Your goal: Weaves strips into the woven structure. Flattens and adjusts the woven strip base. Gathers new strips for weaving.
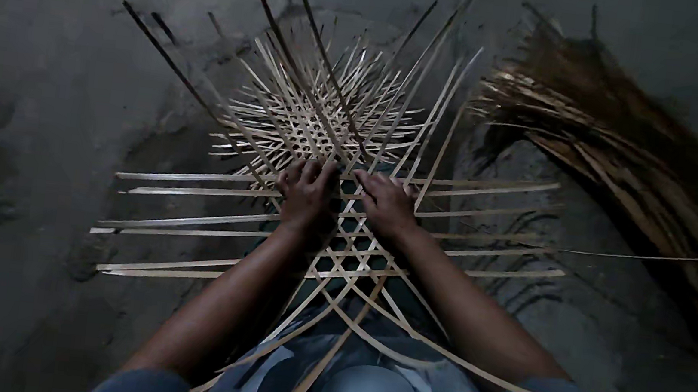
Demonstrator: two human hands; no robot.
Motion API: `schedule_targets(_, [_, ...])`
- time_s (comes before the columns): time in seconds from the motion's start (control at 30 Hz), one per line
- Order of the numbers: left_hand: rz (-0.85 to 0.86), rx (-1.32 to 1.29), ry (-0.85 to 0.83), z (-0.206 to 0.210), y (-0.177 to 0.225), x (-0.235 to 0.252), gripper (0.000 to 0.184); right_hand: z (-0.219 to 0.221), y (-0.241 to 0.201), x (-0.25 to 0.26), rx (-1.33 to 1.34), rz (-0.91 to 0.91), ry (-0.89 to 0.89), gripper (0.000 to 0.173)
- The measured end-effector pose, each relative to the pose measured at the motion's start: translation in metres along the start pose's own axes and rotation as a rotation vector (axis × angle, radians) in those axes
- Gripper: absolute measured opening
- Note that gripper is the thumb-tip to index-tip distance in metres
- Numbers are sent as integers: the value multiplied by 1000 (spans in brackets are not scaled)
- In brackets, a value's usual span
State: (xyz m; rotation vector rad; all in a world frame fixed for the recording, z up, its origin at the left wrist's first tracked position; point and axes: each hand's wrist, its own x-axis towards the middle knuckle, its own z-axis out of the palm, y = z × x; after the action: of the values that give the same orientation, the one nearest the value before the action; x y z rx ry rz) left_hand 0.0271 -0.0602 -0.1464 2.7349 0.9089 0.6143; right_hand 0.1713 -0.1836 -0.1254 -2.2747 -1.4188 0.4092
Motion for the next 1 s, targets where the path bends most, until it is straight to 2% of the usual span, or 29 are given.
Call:
schedule_targets(0.1, [11, 19, 38, 5, -1, 1, 39, 0, 1, -4, 40, -2, 43, 46])
schedule_targets(0.2, [8, 5, 64, 5, -3, -2, 43, 12, 10, -8, 60, 14, 304, 47])
schedule_targets(0.27, [-18, -2, 71, 2, -1, -4, 49, 17, 14, -8, 81, 70, 399, 45])
schedule_targets(0.37, [-28, 32, 87, 2, -1, -6, 47, 21, 15, -9, 37, 62, 392, 36])
schedule_targets(0.47, [3, 55, 119, 7, -1, -3, 40, 22, 16, -7, 35, 38, 382, 36])
schedule_targets(0.67, [10, 34, 112, 7, -4, -1, 40, 15, 22, -6, 87, -2, 343, 36])
schedule_targets(0.73, [-2, -86, 91, -3, -10, -4, 42, -5, 20, -15, 252, 83, 271, 37])
schedule_targets(0.8, [-70, -324, 120, -24, -20, -10, 43, -28, 23, -27, 528, 237, 307, 35])
schedule_targets(0.87, [-219, -604, 247, -43, -31, -20, 40, -43, 33, -37, 859, 407, 426, 33])
schedule_targets(0.93, [-456, -917, 356, -59, -40, -30, 37, -46, 42, -46, 1159, 558, 529, 32])
schedule_targets(1.0, [-644, -1058, 427, -72, -48, -35, 33, -43, 43, -52, 1304, 613, 578, 31])
